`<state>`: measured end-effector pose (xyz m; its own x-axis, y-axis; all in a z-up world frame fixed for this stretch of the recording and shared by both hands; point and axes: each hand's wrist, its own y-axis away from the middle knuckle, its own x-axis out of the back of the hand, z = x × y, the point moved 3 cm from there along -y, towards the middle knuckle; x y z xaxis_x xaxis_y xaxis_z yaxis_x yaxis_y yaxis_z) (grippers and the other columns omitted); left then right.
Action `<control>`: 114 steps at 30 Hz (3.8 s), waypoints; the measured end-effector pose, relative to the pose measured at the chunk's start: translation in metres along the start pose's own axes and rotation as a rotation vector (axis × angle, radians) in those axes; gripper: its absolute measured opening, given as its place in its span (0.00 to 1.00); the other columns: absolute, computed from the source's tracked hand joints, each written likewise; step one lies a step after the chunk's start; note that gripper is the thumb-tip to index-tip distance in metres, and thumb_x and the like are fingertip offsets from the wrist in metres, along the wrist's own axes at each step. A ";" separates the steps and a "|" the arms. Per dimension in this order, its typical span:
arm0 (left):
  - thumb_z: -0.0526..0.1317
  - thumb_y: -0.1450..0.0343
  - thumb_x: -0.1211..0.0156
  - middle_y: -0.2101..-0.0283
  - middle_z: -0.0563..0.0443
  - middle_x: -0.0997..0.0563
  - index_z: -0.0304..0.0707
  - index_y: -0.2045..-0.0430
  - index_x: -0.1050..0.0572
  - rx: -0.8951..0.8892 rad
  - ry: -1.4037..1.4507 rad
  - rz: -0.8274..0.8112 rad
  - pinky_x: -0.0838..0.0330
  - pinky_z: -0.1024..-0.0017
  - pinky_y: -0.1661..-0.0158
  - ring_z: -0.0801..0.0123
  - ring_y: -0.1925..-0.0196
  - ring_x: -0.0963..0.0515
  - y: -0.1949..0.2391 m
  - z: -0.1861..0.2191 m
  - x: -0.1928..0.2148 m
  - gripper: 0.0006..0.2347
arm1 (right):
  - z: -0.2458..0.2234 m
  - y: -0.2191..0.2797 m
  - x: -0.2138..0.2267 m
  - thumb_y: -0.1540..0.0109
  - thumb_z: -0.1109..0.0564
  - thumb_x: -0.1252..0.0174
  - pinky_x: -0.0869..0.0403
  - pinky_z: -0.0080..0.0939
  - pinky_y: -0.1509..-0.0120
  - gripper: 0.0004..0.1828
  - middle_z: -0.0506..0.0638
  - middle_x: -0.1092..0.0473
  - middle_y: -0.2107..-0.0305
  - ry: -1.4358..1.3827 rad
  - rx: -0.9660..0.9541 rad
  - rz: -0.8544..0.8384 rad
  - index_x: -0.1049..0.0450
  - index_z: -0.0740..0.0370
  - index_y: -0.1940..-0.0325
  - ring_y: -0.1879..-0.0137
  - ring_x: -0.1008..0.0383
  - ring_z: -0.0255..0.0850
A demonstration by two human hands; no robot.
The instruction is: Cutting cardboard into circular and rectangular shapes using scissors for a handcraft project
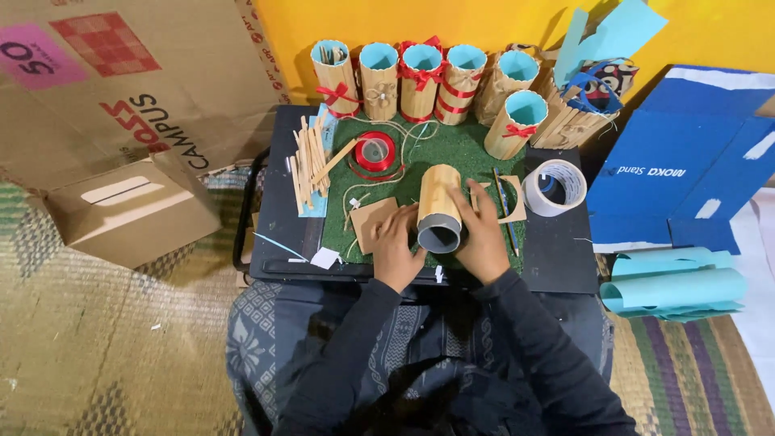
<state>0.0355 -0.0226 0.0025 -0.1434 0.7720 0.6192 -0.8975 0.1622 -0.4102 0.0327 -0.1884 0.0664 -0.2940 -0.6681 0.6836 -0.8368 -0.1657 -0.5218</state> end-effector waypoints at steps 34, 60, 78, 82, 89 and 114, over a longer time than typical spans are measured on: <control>0.40 0.24 0.50 0.42 0.43 0.26 0.41 0.41 0.35 0.011 -0.171 0.079 0.42 0.51 0.40 0.53 0.35 0.31 0.001 -0.005 -0.005 0.16 | 0.058 -0.010 0.039 0.37 0.63 0.35 0.28 0.50 0.49 0.39 0.62 0.24 0.56 -0.051 -0.191 0.444 0.43 0.71 0.25 0.48 0.24 0.56; 0.50 0.31 0.36 0.56 0.58 0.22 0.55 0.55 0.19 -0.375 -0.216 0.026 0.45 0.51 0.44 0.61 0.45 0.28 0.048 0.026 0.002 0.12 | 0.119 0.059 0.065 0.41 0.62 0.25 0.34 0.62 0.30 0.26 0.53 0.36 0.35 0.346 -0.158 0.644 0.22 0.59 0.39 0.30 0.46 0.55; 0.34 0.30 0.35 0.70 0.70 0.16 0.52 0.87 0.27 -0.527 0.027 0.432 0.39 0.63 0.52 0.71 0.68 0.21 0.045 0.058 0.034 0.13 | 0.018 0.067 0.025 0.46 0.61 0.29 0.23 0.53 0.51 0.09 0.53 0.19 0.67 -0.437 0.203 0.177 0.15 0.59 0.62 0.62 0.22 0.54; 0.35 0.29 0.35 0.69 0.69 0.15 0.52 0.86 0.25 -0.561 -0.002 0.451 0.39 0.62 0.51 0.72 0.67 0.19 0.044 0.064 0.035 0.13 | 0.000 0.068 0.016 0.44 0.61 0.31 0.22 0.55 0.50 0.07 0.54 0.19 0.64 -0.543 0.259 0.111 0.15 0.61 0.61 0.60 0.21 0.56; 0.34 0.29 0.35 0.76 0.60 0.19 0.47 0.81 0.23 -0.546 0.036 0.545 0.31 0.65 0.52 0.70 0.74 0.24 0.039 0.079 0.037 0.09 | -0.005 0.071 0.007 0.42 0.64 0.33 0.22 0.52 0.52 0.03 0.53 0.19 0.65 -0.546 0.288 0.171 0.15 0.61 0.65 0.60 0.20 0.54; 0.33 0.30 0.34 0.68 0.55 0.16 0.42 0.63 0.19 -0.338 0.145 0.395 0.25 0.62 0.56 0.63 0.64 0.19 0.062 0.033 0.032 0.05 | 0.166 0.075 0.077 0.44 0.63 0.24 0.28 0.68 0.36 0.16 0.62 0.41 0.30 0.225 -0.415 0.500 0.22 0.67 0.55 0.32 0.34 0.68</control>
<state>-0.0382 -0.0085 0.0187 -0.3624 0.8874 0.2851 -0.5992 0.0125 -0.8005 0.0239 -0.3728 -0.0046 -0.7422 -0.4178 0.5240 -0.6701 0.4451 -0.5941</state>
